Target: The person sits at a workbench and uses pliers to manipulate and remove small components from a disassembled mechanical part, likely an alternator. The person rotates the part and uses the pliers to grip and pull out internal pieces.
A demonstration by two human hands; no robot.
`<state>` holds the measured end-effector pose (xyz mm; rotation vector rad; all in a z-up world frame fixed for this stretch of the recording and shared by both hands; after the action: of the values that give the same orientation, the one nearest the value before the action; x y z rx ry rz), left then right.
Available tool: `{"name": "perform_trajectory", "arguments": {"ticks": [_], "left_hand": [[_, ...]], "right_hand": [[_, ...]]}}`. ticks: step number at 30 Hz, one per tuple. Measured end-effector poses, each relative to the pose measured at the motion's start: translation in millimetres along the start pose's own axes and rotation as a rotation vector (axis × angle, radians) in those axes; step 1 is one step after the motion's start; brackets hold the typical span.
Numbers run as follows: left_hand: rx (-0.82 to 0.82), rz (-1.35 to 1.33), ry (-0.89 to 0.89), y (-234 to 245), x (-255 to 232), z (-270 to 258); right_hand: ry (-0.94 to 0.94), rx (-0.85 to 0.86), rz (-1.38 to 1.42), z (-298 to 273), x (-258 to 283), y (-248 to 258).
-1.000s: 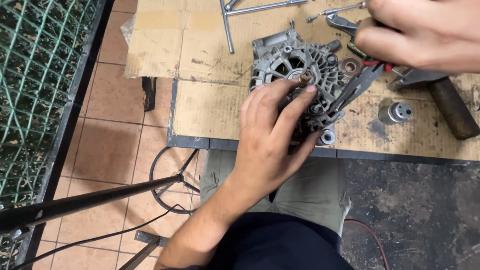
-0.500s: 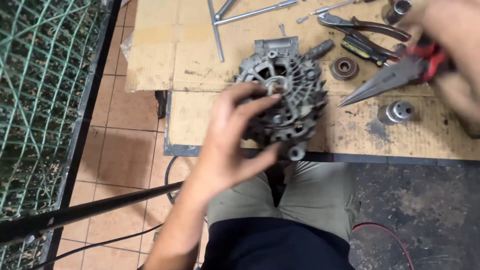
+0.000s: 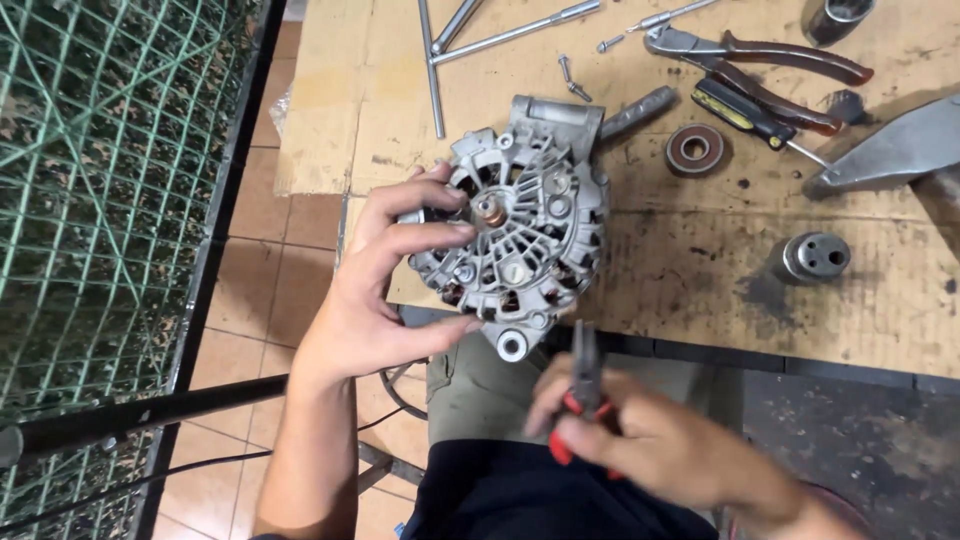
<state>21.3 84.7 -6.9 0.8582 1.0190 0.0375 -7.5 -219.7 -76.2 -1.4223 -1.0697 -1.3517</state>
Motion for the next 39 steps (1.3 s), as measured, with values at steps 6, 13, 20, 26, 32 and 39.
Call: {"name": "perform_trajectory", "arguments": {"ticks": [6, 13, 20, 26, 32, 39], "left_hand": [[-0.013, 0.018, 0.043, 0, -5, -1], [-0.038, 0.015, 0.049, -3, -2, -3], [-0.090, 0.088, 0.070, -13, -13, 0], [-0.271, 0.191, 0.168, -49, -33, 7], [-0.394, 0.307, 0.222, -76, -41, 13], [-0.435, 0.396, 0.216, -83, -42, 18]], "right_hand": [[-0.046, 0.056, 0.232, 32, 5, -23], [-0.062, 0.107, 0.247, 44, 12, -27], [-0.058, 0.113, 0.347, 38, 16, -23], [-0.152, 0.071, 0.345, 16, 7, -8], [-0.214, 0.054, 0.196, -4, 31, 15], [-0.899, -0.366, -0.454, -53, 34, 47]]}}
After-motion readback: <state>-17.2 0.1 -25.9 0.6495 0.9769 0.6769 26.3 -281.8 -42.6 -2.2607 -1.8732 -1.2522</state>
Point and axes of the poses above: each hand's wrist, its own z-axis towards the middle knuckle, its own y-axis out of the back of the hand, x = y × z, the point moved 1 cm from there along z, towards the middle knuckle, and after that the axes turned 15 degrees about x, right-handed, at the moved point
